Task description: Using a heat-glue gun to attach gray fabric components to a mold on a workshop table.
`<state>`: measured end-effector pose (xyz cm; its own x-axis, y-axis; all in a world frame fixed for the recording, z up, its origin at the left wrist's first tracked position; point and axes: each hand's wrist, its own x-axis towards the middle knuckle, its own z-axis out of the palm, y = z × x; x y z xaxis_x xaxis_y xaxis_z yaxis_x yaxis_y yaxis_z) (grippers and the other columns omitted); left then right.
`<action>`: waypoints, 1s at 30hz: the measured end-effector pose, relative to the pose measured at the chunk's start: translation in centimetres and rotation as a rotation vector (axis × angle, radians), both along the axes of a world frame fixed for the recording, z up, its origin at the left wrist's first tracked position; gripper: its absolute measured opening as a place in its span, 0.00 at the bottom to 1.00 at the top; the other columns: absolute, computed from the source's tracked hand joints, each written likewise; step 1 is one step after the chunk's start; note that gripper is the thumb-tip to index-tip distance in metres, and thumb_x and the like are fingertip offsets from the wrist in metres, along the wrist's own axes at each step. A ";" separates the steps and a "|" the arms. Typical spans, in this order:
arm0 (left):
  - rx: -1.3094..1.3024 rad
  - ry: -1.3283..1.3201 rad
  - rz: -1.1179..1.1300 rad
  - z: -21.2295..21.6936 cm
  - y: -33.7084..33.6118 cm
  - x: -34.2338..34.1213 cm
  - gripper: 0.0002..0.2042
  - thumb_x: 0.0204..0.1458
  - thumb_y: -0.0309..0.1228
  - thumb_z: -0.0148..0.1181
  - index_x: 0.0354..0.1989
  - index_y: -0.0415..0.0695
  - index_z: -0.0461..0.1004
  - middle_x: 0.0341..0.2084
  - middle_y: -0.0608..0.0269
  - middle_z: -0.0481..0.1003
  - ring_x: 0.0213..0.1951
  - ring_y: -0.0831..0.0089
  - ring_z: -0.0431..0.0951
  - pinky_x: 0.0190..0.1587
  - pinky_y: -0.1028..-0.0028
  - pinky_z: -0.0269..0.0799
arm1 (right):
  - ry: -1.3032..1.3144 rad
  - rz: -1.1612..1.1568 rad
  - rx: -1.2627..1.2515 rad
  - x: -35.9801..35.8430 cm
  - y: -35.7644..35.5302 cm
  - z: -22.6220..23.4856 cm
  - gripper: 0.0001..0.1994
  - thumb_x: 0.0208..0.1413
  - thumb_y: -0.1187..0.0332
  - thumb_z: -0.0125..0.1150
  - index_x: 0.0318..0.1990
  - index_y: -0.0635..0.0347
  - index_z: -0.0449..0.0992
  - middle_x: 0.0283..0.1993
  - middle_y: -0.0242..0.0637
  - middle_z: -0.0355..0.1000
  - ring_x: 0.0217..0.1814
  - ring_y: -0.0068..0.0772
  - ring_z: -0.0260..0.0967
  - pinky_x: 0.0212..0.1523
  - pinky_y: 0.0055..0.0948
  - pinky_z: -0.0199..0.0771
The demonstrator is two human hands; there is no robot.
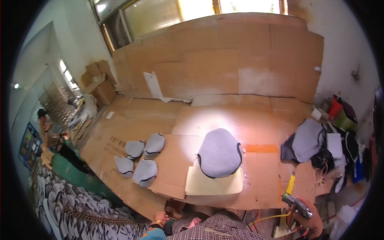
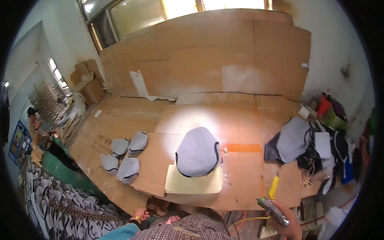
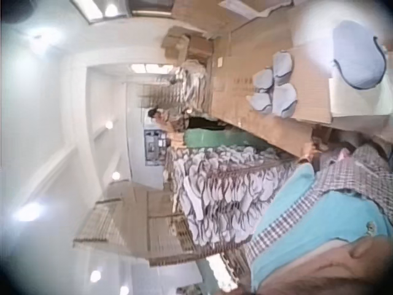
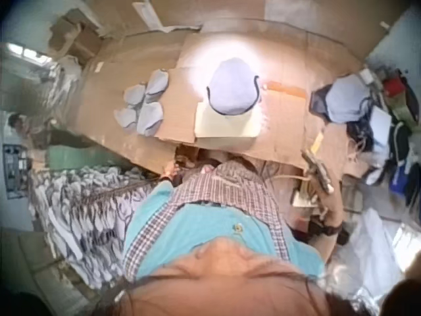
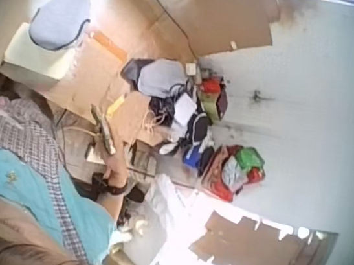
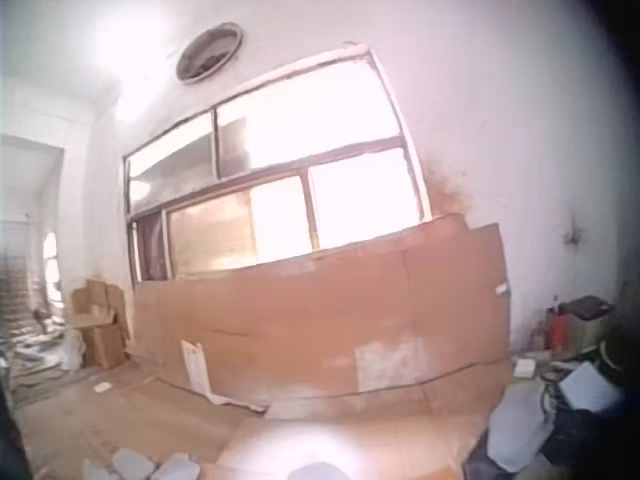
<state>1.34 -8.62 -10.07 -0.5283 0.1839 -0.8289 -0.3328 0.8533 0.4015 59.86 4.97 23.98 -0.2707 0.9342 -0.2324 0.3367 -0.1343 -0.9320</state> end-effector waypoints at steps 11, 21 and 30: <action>0.293 -0.052 -0.180 1.4 4.9 0.7 0.06 0.49 0.32 0.48 0.32 0.46 0.69 0.21 0.65 0.72 0.16 0.72 0.73 0.21 0.71 0.65 | -0.054 -0.043 0.249 -10.9 -11.2 3.5 0.26 0.45 0.75 0.60 0.54 0.61 0.62 0.39 0.42 0.71 0.34 0.38 0.69 0.34 0.32 0.67; 0.103 -0.178 0.071 -5.6 -7.6 -7.3 0.10 0.51 0.31 0.45 0.39 0.43 0.65 0.24 0.59 0.72 0.19 0.65 0.75 0.20 0.65 0.67 | -0.143 0.004 0.026 -22.6 -13.1 7.8 0.27 0.45 0.80 0.58 0.55 0.64 0.60 0.47 0.43 0.68 0.49 0.35 0.64 0.47 0.31 0.64; 0.052 -0.198 0.292 -8.1 -11.1 -7.3 0.09 0.48 0.29 0.46 0.36 0.39 0.66 0.18 0.59 0.71 0.13 0.65 0.72 0.16 0.65 0.64 | -0.317 0.151 0.423 -26.9 -8.6 9.6 0.23 0.45 0.79 0.57 0.52 0.65 0.63 0.39 0.37 0.69 0.38 0.27 0.67 0.39 0.26 0.67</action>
<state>-5.99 -19.76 -18.16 -0.3948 0.0931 -0.9140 -0.6357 0.6906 0.3449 32.94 -3.64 33.62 -0.3869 0.9200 0.0630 0.5959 0.3016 -0.7443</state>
